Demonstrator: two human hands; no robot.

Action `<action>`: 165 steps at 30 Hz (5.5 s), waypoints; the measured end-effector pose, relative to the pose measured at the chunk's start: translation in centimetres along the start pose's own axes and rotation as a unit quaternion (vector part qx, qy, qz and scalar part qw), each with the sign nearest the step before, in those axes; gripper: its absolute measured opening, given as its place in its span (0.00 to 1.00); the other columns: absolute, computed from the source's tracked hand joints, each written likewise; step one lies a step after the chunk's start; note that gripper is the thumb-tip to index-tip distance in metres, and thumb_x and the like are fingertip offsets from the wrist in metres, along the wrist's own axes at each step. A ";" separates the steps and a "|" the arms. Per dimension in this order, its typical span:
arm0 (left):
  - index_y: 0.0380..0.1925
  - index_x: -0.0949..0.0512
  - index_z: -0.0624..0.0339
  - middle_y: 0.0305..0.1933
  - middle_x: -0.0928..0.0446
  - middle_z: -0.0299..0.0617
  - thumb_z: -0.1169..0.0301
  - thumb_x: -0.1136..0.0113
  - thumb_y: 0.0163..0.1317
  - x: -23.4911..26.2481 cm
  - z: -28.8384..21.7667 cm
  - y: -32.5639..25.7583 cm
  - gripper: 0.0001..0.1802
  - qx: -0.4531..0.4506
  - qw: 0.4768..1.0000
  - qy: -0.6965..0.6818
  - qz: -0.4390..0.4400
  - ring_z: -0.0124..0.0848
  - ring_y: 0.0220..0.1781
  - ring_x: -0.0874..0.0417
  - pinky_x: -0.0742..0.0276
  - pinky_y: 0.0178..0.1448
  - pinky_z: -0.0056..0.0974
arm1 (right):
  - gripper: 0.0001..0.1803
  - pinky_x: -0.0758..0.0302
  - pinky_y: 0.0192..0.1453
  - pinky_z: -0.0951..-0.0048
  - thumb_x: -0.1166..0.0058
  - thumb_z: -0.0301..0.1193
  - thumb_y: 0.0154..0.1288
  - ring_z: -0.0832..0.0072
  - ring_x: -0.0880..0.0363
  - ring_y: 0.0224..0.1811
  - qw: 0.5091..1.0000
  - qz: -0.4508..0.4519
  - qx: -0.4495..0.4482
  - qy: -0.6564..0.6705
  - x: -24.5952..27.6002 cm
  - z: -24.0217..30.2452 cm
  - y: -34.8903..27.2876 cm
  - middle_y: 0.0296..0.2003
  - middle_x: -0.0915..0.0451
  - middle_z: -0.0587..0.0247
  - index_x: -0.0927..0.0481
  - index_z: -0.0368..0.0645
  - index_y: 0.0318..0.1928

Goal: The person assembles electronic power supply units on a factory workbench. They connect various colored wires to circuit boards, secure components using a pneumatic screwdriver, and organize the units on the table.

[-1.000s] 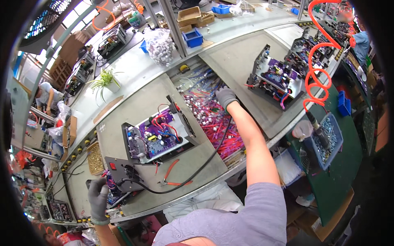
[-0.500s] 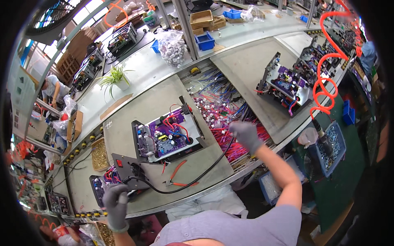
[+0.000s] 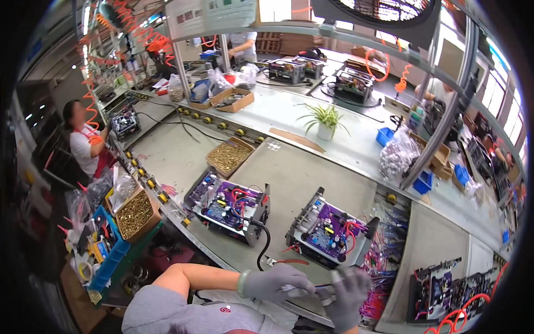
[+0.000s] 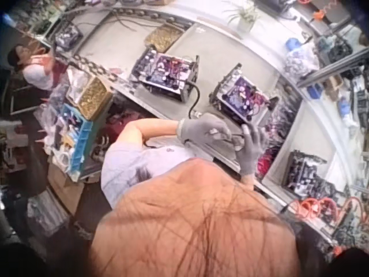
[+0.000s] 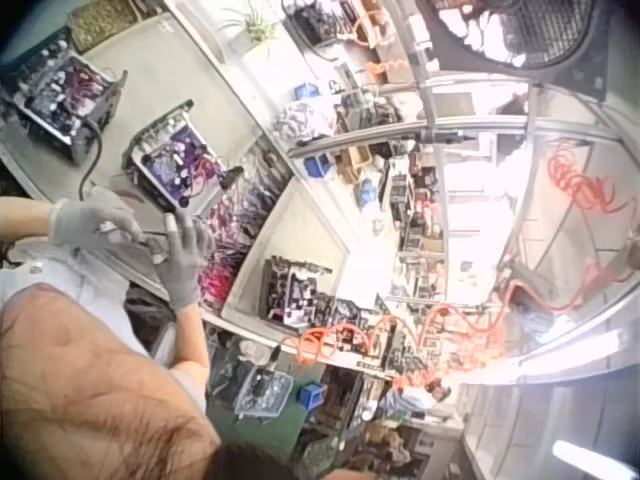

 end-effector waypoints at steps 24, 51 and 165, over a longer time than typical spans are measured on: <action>0.49 0.21 0.57 0.42 0.19 0.42 0.72 0.41 0.62 7.2 0.4 10.9 0.15 0.051 0.988 0.118 -0.080 0.31 0.43 0.17 0.21 0.49 0.37 | 0.12 0.24 0.40 0.59 0.38 0.30 0.57 0.59 0.18 0.34 0.993 0.074 -0.094 -0.017 -0.9 -12.0 1.4 0.32 0.17 0.62 0.22 0.49 0.41; 0.34 0.21 0.59 0.32 0.19 0.51 0.67 0.48 0.63 -6.1 7.9 15.3 0.09 0.049 0.887 0.361 0.282 0.50 0.33 0.16 0.21 0.38 0.50 | 0.09 0.25 0.33 0.54 0.44 0.31 0.59 0.51 0.18 0.31 0.953 0.265 -0.140 -0.034 -4.0 -14.0 0.9 0.26 0.21 0.52 0.25 0.45 0.40; 0.30 0.17 0.56 0.31 0.16 0.48 0.67 0.41 0.56 -3.8 13.3 18.5 0.07 0.143 0.803 0.512 0.270 0.46 0.36 0.13 0.18 0.40 0.46 | 0.21 0.23 0.44 0.62 0.49 0.22 0.57 0.54 0.18 0.37 0.928 -0.001 -0.337 0.159 -5.6 -16.9 2.3 0.35 0.19 0.46 0.25 0.39 0.54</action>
Point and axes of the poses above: each hand's wrist, its own y-axis towards the middle knuckle, its own x-axis out of the back of the hand, z = x × y, the point moved 9 cm from there along y, towards the middle knuckle
